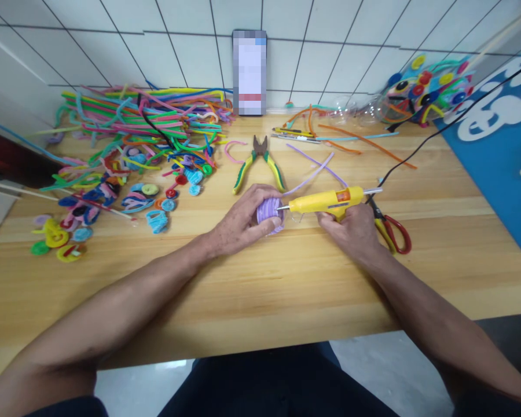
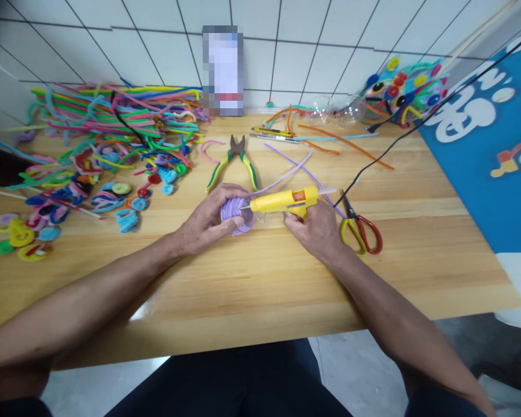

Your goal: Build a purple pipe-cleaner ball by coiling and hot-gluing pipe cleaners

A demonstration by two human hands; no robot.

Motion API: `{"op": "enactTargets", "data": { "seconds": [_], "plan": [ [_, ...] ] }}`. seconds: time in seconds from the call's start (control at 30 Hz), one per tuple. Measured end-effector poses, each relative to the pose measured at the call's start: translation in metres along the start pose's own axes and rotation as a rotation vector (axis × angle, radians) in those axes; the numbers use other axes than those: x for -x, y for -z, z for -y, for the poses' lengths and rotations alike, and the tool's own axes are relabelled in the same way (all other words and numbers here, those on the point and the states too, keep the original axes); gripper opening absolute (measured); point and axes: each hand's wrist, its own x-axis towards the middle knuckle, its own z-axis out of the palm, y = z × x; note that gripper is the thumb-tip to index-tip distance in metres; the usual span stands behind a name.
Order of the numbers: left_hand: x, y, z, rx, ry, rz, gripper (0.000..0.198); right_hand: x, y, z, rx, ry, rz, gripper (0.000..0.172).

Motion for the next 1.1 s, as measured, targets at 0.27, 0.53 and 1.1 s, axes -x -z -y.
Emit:
{"op": "enactTargets", "data": {
  "seconds": [0.27, 0.53, 1.1],
  "plan": [
    [0.0008, -0.0004, 0.0011, 0.006, 0.012, 0.001, 0.041, 0.0008, -0.0004, -0.0027, -0.017, 0.032, -0.027, 0.024],
    [0.0005, -0.0004, 0.0014, 0.007, 0.002, 0.002, 0.04, 0.0009, -0.0012, -0.0033, -0.033, -0.003, -0.003, 0.02],
    [0.001, -0.0005, 0.0018, 0.017, 0.006, 0.002, 0.041, 0.0005, -0.0006, -0.0008, -0.069, 0.003, -0.019, 0.017]
  ]
}}
